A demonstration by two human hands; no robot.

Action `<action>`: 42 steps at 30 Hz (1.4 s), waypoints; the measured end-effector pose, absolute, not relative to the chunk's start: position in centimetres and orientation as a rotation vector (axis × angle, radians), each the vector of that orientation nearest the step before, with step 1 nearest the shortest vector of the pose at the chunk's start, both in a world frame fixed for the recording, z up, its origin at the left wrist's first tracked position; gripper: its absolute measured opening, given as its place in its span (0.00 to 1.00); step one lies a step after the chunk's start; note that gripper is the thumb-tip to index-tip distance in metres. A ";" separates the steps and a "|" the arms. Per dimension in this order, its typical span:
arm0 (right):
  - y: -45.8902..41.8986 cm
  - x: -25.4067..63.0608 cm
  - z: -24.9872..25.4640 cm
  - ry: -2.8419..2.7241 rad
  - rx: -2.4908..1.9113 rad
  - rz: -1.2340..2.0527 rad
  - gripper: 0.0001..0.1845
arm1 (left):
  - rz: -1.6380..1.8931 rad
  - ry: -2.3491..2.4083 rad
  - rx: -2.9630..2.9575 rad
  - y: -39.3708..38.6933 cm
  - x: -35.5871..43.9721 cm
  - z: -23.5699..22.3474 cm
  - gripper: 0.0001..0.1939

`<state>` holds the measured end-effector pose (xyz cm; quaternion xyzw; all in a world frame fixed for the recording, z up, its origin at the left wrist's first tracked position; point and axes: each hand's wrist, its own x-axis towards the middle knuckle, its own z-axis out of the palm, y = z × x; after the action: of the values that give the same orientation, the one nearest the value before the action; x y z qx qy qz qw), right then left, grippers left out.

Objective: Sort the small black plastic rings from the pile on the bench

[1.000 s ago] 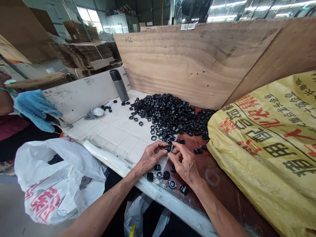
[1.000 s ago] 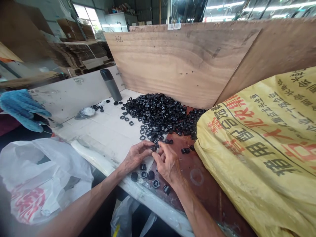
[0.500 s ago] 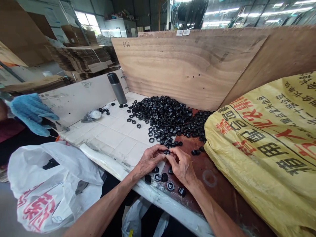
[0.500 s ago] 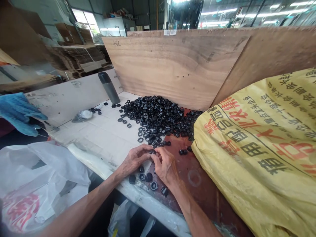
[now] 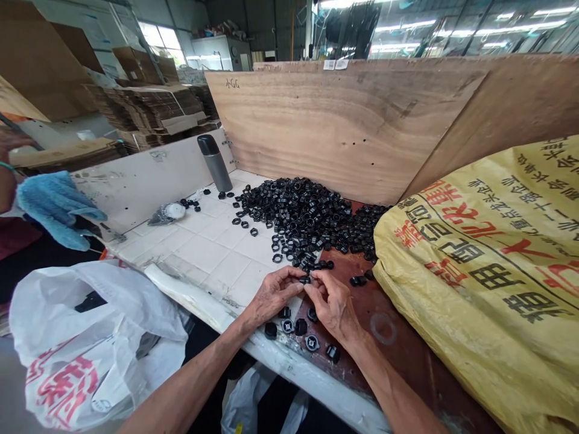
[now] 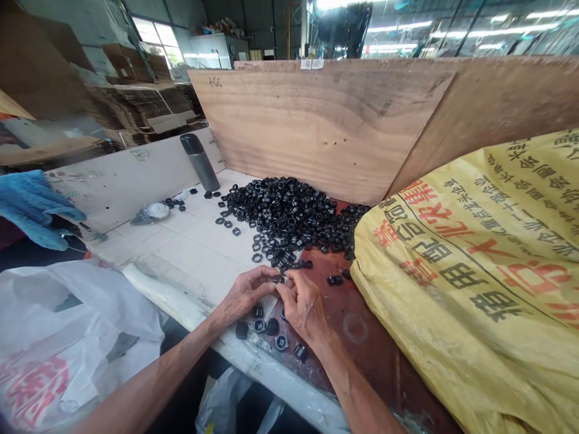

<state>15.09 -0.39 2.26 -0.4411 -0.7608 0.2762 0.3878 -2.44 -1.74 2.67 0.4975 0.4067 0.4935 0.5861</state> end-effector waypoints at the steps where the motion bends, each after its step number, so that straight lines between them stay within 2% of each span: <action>1: -0.4 15.1 2.2 -1.932 -1.096 0.717 0.08 | 1.144 0.939 1.155 -1.7 -2.4 2.6 0.15; 7: -0.4 14.7 1.9 -1.802 -1.268 0.925 0.09 | 1.154 1.044 1.411 -1.6 -2.6 1.6 0.13; 11: -0.4 14.6 2.0 -1.766 -1.383 1.037 0.22 | 1.174 1.069 1.592 -1.7 -2.7 1.7 0.11; 15: -0.5 14.6 2.0 -1.829 -1.184 0.819 0.12 | 1.136 1.000 1.250 -1.8 -2.5 2.6 0.13; 17: -0.6 14.6 2.0 -1.876 -1.102 0.768 0.11 | 1.132 0.953 1.176 -1.8 -2.4 2.9 0.14; 21: -0.5 14.7 1.9 -1.857 -1.195 0.865 0.12 | 1.167 0.945 1.141 -1.9 -2.5 2.9 0.16; 26: -0.6 14.6 1.8 -1.886 -1.077 0.733 0.09 | 1.116 0.908 1.101 -1.7 -2.6 2.5 0.17; 32: -0.6 14.1 1.8 -1.468 -1.276 1.365 0.10 | 1.148 1.103 1.567 -1.7 -2.8 1.8 0.12; 35: -0.3 14.5 1.8 -1.399 -1.359 1.506 0.17 | 1.047 1.094 1.655 -2.1 -2.9 2.0 0.12; 37: 0.0 15.0 1.7 -1.594 -1.447 1.366 0.23 | 0.882 1.099 1.615 -2.2 -2.8 2.2 0.10; 38: 0.2 15.2 1.6 -1.711 -1.475 1.207 0.23 | 0.829 1.140 1.602 -2.1 -2.8 2.3 0.11; 41: 0.8 15.5 1.0 -1.905 -1.405 0.648 0.07 | 0.993 1.451 1.648 -1.4 -2.7 2.0 0.14; 42: 0.9 15.5 0.7 -1.943 -1.346 0.523 0.08 | 1.103 1.536 1.677 -1.0 -2.7 1.7 0.12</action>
<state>15.49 0.94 0.70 -0.5203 -0.7509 0.2022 0.3528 -2.73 -0.95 1.74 0.6325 0.5792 0.4162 0.3022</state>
